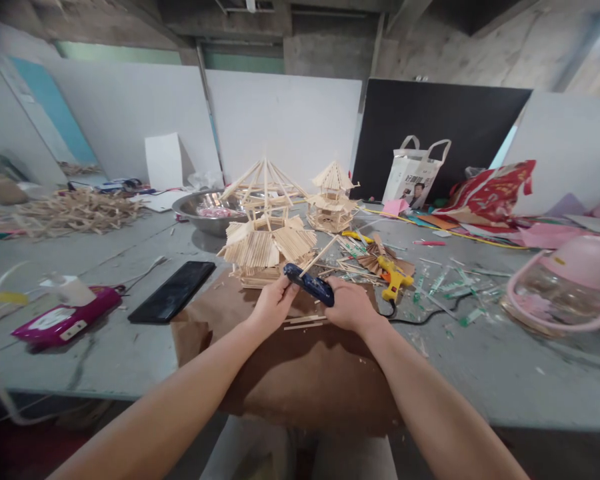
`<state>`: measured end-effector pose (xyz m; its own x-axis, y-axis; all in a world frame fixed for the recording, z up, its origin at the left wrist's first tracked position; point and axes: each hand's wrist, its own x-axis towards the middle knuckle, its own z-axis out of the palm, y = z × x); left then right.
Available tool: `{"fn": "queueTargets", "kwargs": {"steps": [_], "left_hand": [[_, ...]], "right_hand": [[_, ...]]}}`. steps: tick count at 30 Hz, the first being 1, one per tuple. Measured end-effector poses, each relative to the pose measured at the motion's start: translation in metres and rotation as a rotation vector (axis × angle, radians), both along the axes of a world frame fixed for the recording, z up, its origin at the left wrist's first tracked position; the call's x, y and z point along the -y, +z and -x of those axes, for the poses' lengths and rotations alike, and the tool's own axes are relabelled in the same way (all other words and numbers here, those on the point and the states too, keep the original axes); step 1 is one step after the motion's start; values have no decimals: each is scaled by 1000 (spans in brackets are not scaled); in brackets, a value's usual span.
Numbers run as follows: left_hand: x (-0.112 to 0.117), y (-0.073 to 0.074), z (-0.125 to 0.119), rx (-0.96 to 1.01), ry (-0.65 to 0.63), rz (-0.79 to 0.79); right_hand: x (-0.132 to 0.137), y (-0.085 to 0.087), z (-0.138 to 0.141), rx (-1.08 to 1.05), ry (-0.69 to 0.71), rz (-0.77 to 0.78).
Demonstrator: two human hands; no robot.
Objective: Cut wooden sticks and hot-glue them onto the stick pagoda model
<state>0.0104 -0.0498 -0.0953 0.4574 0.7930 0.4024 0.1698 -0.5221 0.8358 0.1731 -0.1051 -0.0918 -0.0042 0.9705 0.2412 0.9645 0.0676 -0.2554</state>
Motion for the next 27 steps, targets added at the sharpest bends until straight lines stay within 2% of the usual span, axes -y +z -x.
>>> {"fn": "queueTargets", "kwargs": {"steps": [3,8,10,15,19,23,25,27], "left_hand": [[1,-1,1,-88,80,-95],[2,3,-1,-9,-45,-32],[2,4,-3,51,-126,85],[-3,2,0,145,-329,512],[-6,3,5,177,-420,670],[-5,6,4,177,-407,639],[-4,6,3,148,-339,520],[-3,5,1,105,-219,302]], "right_hand": [[0,-4,2,-25,-10,-15],[-2,-9,-3,-84,38,-14],[-2,-9,-6,-105,48,-18],[-1,-8,-9,-137,99,-14],[1,-5,-8,-120,74,18],[1,-3,-7,-59,65,19],[0,-3,-6,-11,48,10],[-2,-4,-5,27,32,0]]}}
